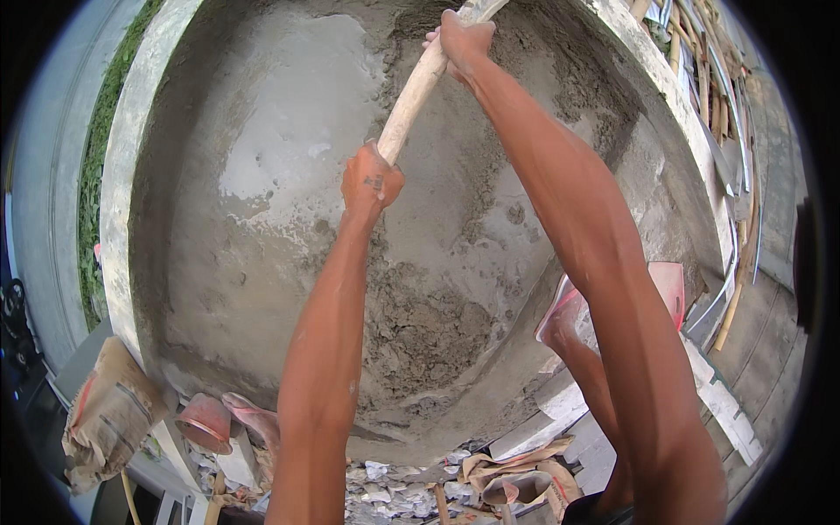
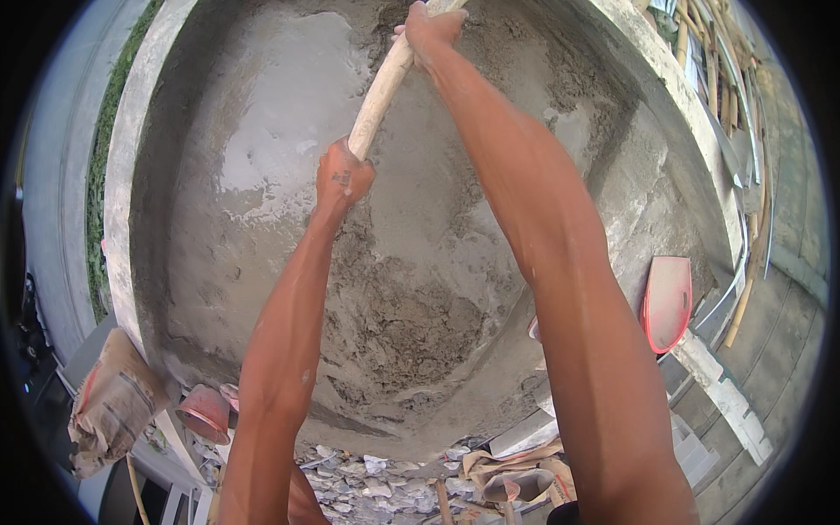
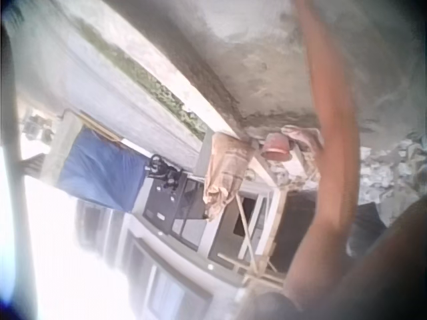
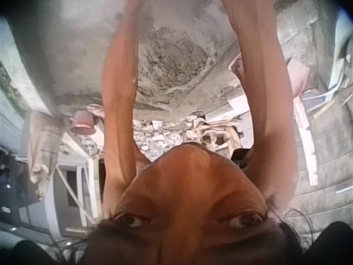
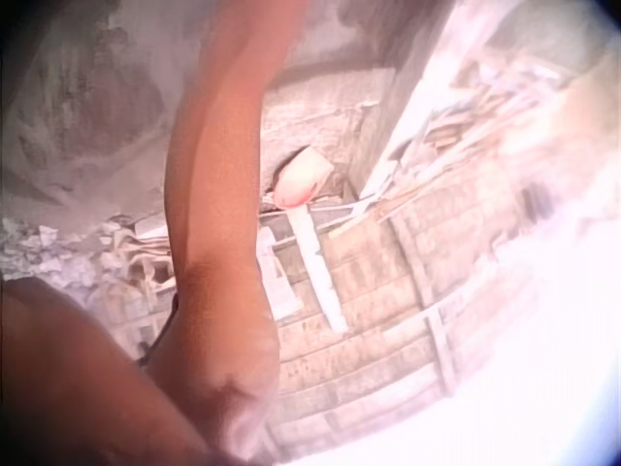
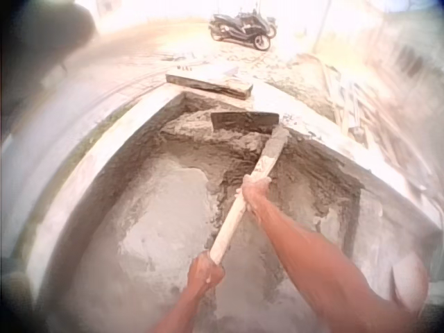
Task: The person mixes cement in a shallow basin using a hoe, repeatedly pulling the wet mixture from the edges toward the center.
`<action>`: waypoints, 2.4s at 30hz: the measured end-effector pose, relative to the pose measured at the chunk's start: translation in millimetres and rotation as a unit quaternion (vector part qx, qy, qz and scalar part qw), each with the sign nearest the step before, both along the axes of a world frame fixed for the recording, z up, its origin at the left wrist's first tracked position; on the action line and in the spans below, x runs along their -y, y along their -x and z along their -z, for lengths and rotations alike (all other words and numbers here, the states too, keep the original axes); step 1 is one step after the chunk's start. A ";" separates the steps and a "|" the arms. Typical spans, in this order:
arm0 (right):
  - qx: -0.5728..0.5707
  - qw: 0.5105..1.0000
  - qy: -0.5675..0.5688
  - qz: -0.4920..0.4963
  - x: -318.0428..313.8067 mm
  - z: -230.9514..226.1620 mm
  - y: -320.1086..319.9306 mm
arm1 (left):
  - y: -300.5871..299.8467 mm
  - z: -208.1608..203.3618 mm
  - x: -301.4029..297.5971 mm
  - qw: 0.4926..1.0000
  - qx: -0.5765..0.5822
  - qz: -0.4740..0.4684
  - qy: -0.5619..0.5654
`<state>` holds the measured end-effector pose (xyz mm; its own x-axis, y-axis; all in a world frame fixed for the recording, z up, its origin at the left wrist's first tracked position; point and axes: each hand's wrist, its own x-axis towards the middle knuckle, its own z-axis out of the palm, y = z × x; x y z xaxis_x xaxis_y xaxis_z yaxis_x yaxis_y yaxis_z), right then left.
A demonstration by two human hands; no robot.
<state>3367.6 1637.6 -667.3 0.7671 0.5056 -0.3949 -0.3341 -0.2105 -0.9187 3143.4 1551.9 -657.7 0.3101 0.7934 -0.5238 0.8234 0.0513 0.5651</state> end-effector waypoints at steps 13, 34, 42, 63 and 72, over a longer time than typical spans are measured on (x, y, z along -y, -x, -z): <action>-0.096 0.973 0.189 -0.090 126.2 86.7 15.5 | 12.9 3.1 136.0 0.985 -0.038 -0.019 0.169; -0.339 0.870 0.357 0.031 525.5 -79.6 341.2 | 285.6 -233.6 479.8 0.901 -0.262 0.007 0.345; -0.310 0.880 0.359 -0.016 575.2 -182.1 362.6 | 319.8 -297.2 565.9 0.881 -0.287 -0.027 0.375; -0.090 0.972 0.214 -0.027 218.2 66.1 -131.8 | -137.0 -10.9 212.0 0.989 -0.004 0.020 0.144; -0.193 0.945 0.253 0.076 399.9 35.0 59.8 | 52.7 -72.0 343.8 0.959 -0.116 0.087 0.243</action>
